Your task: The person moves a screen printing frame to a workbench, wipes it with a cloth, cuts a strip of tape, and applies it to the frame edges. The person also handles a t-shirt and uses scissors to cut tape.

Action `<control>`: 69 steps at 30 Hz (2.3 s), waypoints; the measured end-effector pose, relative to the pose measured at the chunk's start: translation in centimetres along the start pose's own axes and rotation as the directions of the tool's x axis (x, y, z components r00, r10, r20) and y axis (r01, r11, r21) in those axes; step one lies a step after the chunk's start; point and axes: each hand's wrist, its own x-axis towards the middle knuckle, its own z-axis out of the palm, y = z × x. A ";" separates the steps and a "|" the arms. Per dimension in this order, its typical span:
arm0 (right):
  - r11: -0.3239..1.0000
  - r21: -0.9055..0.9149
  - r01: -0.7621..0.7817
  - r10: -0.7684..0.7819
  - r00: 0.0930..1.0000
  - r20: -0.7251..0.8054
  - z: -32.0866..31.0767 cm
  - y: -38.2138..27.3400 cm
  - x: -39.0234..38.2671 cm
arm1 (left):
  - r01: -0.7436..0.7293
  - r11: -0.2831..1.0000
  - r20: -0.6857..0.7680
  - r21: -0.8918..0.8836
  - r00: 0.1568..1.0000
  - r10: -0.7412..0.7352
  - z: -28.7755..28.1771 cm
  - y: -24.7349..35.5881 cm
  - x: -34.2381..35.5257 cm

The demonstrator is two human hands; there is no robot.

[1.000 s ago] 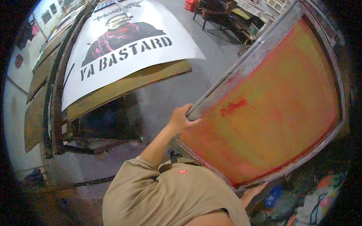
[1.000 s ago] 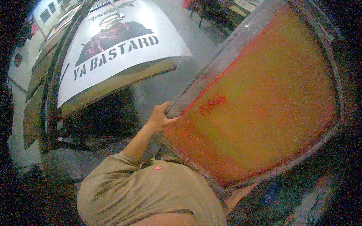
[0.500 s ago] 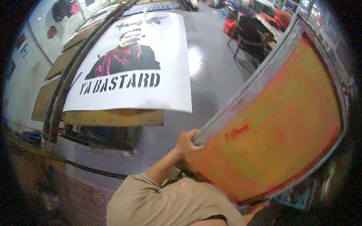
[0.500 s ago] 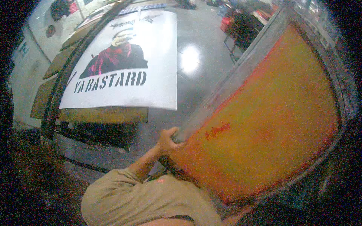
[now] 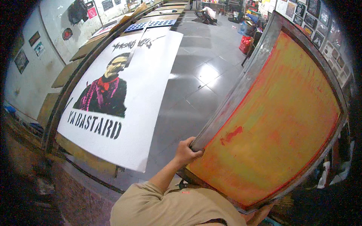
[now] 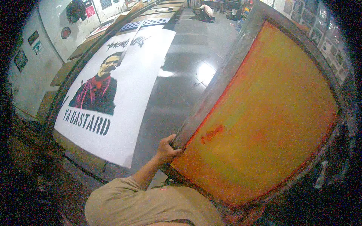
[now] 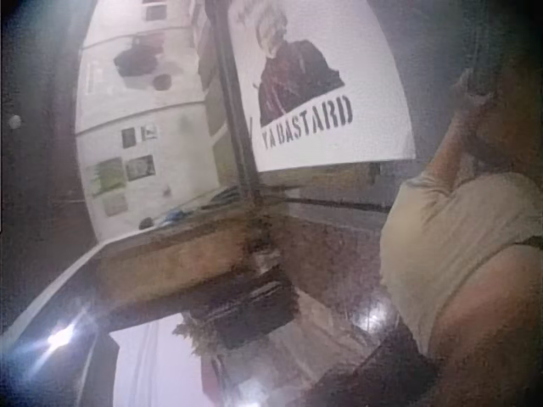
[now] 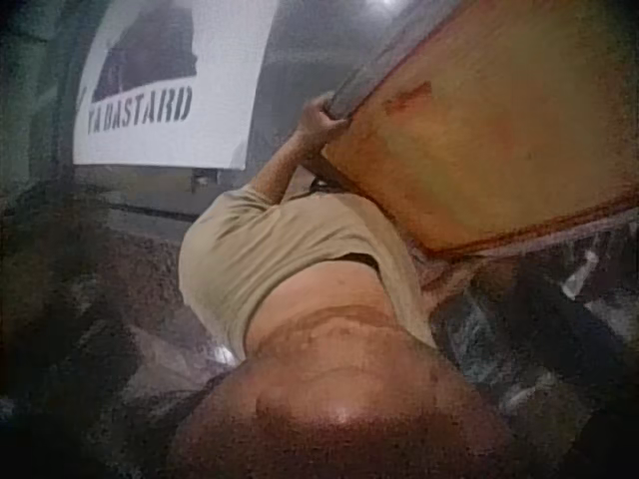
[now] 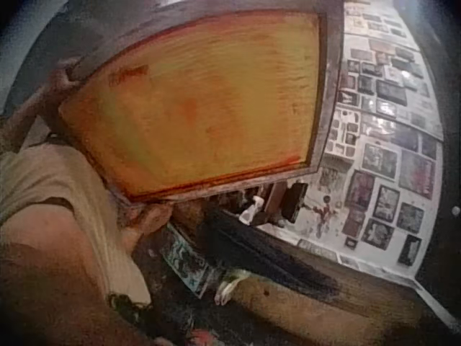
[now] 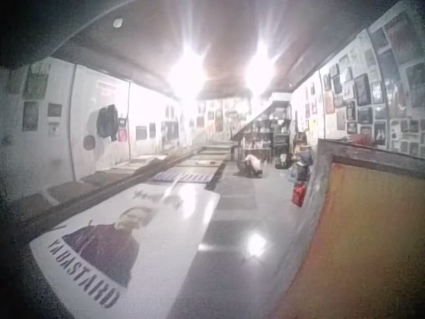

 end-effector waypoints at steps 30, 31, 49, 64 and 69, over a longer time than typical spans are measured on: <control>0.936 -0.287 0.203 -0.045 0.879 0.475 54.9 -1.6 52.2 | 0.144 0.987 -0.473 -0.065 0.867 -0.158 16.1 3.6 56.3; 0.932 -0.293 0.214 -0.051 0.876 0.479 57.1 -1.1 53.7 | 0.135 0.989 -0.477 -0.051 0.867 -0.143 16.4 2.7 58.6; 0.860 -0.356 0.365 -0.095 0.801 0.591 93.4 2.5 78.7 | 0.128 0.992 -0.507 -0.018 0.854 -0.120 20.4 1.4 99.6; 0.950 -0.170 0.260 -0.022 0.603 0.798 131.2 9.3 82.5 | 0.284 0.949 -0.707 -0.138 0.643 -0.295 13.0 -5.9 124.7; 0.664 -0.213 0.717 -0.263 0.490 0.831 140.0 16.7 92.2 | 0.324 0.942 -0.701 -0.088 0.652 -0.290 8.7 -7.0 133.4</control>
